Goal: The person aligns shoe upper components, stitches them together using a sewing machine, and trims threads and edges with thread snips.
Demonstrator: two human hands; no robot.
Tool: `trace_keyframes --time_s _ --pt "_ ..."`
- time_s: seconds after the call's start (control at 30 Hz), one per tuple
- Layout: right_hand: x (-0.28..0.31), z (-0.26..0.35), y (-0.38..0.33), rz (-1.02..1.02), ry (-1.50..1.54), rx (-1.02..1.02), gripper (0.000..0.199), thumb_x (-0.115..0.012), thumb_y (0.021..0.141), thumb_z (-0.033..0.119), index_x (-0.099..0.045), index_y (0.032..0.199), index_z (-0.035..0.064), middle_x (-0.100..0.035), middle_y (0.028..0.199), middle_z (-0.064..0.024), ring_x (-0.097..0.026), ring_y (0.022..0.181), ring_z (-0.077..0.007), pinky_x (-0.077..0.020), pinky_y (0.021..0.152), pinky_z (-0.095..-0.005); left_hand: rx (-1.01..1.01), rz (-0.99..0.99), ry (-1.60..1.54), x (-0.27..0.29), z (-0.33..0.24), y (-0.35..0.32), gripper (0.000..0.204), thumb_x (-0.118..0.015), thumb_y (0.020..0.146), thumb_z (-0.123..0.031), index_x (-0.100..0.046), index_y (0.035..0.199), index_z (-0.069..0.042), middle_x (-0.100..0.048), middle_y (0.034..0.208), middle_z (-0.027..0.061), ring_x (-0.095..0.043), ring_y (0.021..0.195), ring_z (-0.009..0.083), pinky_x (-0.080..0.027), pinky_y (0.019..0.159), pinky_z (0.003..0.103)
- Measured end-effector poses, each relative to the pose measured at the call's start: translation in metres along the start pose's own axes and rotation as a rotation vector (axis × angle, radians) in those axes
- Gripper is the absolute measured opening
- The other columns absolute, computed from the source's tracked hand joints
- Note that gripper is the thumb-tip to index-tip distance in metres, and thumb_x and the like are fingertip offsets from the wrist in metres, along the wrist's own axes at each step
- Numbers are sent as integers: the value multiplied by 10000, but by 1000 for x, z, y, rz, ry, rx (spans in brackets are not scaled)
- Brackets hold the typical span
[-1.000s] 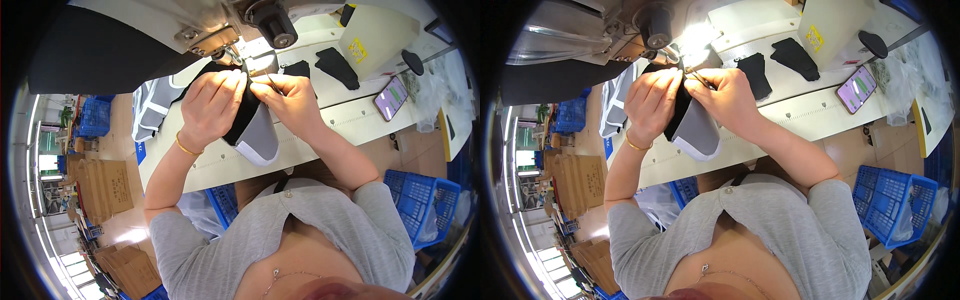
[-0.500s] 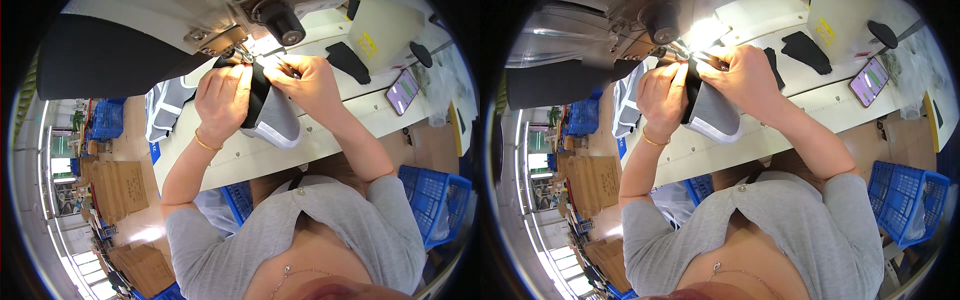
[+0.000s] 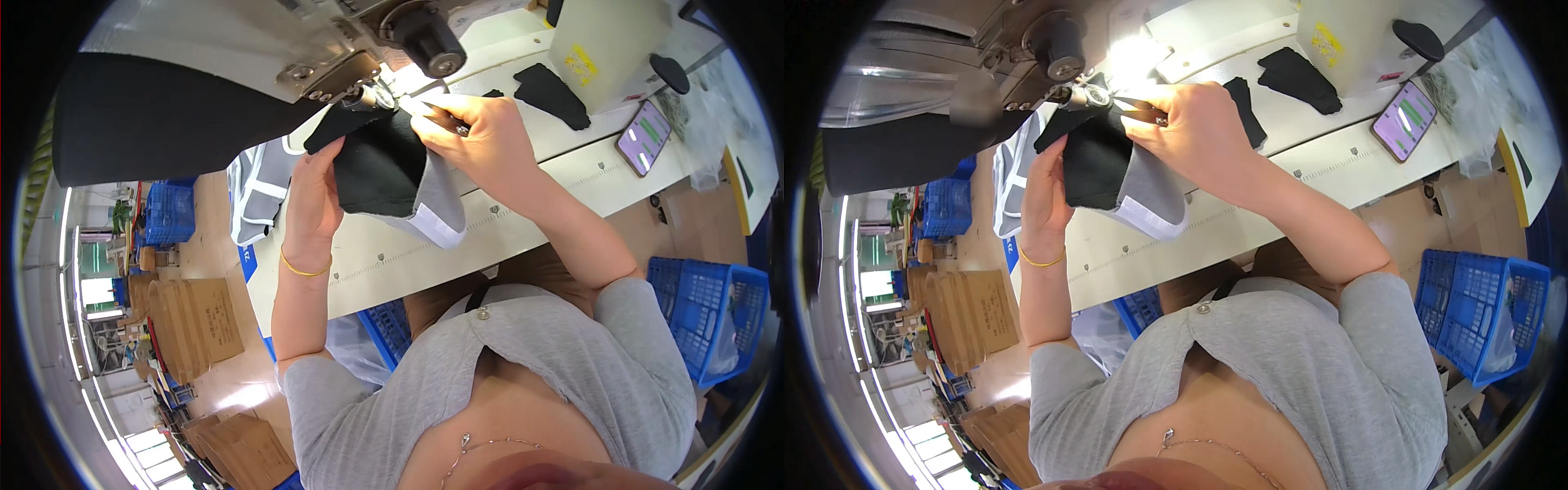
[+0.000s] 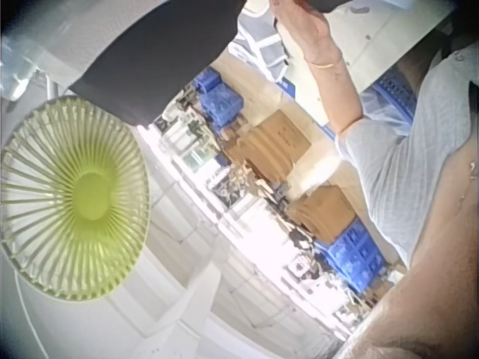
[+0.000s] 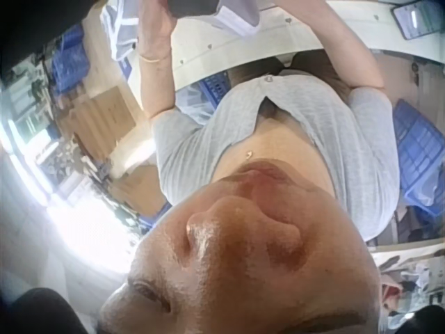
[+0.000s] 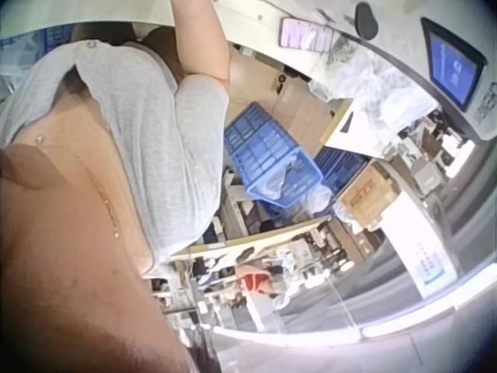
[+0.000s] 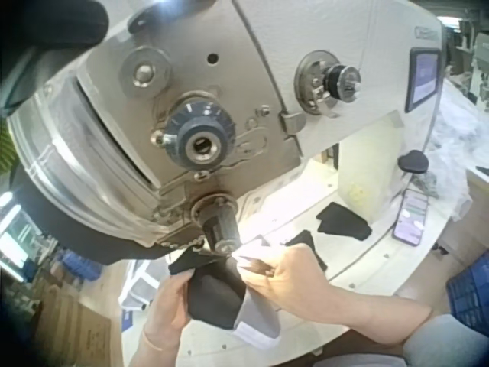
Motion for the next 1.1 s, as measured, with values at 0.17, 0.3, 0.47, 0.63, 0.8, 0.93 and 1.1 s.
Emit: trace_keyframes --time_s 0.17,0.3,0.47,0.63,0.8,0.93,1.1 --pt "-2 -2 1 24 -252 151 260 -722 767 355 -706 814 100 -627 636 -94 -645 644 -294 -500 593 -417 -110 71 -138 -9 -2 13 259 -544 948 -108 -632 1144 36 -694 1106 126 -689 972 233 -556 885 351" --pt "-12 3 -9 -123 -353 387 402 -780 710 276 -597 1030 117 -612 858 -72 -662 764 -249 -522 598 -370 -252 -53 93 -4 -8 2 356 -567 896 22 -547 1248 70 -656 1158 162 -665 1018 224 -544 901 319" --pt "-24 -11 -25 -153 -184 606 388 -771 725 170 -595 1065 101 -564 916 -50 -628 720 -197 -512 561 -323 -339 -14 540 -36 -11 -52 371 -653 811 26 -552 1169 21 -644 1053 83 -627 976 164 -490 911 294" --pt "-2 -44 -62 23 406 -195 198 -705 791 130 -636 952 39 -600 861 -50 -582 667 -160 -477 595 -284 -319 -86 805 -23 -2 -81 252 -676 764 46 -591 994 -13 -578 841 -31 -523 751 60 -423 710 203" --pt "10 -7 -88 33 -66 277 509 -715 798 110 -538 1275 89 -638 1120 -84 -655 728 -197 -554 645 -294 -232 80 1363 -29 23 -81 162 -669 694 43 -627 836 -22 -484 588 33 -461 535 101 -349 503 267" --pt "-15 -10 -88 180 -163 376 458 -746 732 64 -593 1165 75 -642 989 -90 -668 760 -267 -550 625 -332 -384 194 1316 -54 40 -70 192 -681 696 -23 -652 885 -9 -578 687 120 -564 590 264 -431 556 351" --pt "-6 -32 -89 150 12 335 192 -712 771 17 -658 954 25 -616 792 -94 -630 623 -231 -498 549 -315 -259 258 1169 -47 38 -97 168 -603 800 66 -670 952 36 -663 855 94 -607 755 142 -481 724 252"
Point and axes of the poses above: each hand's wrist, its own y-axis towards the middle knuckle, its own x-axis out of the back of the hand, z = x × y, the point moved 1 cm from there along y, towards the middle knuckle
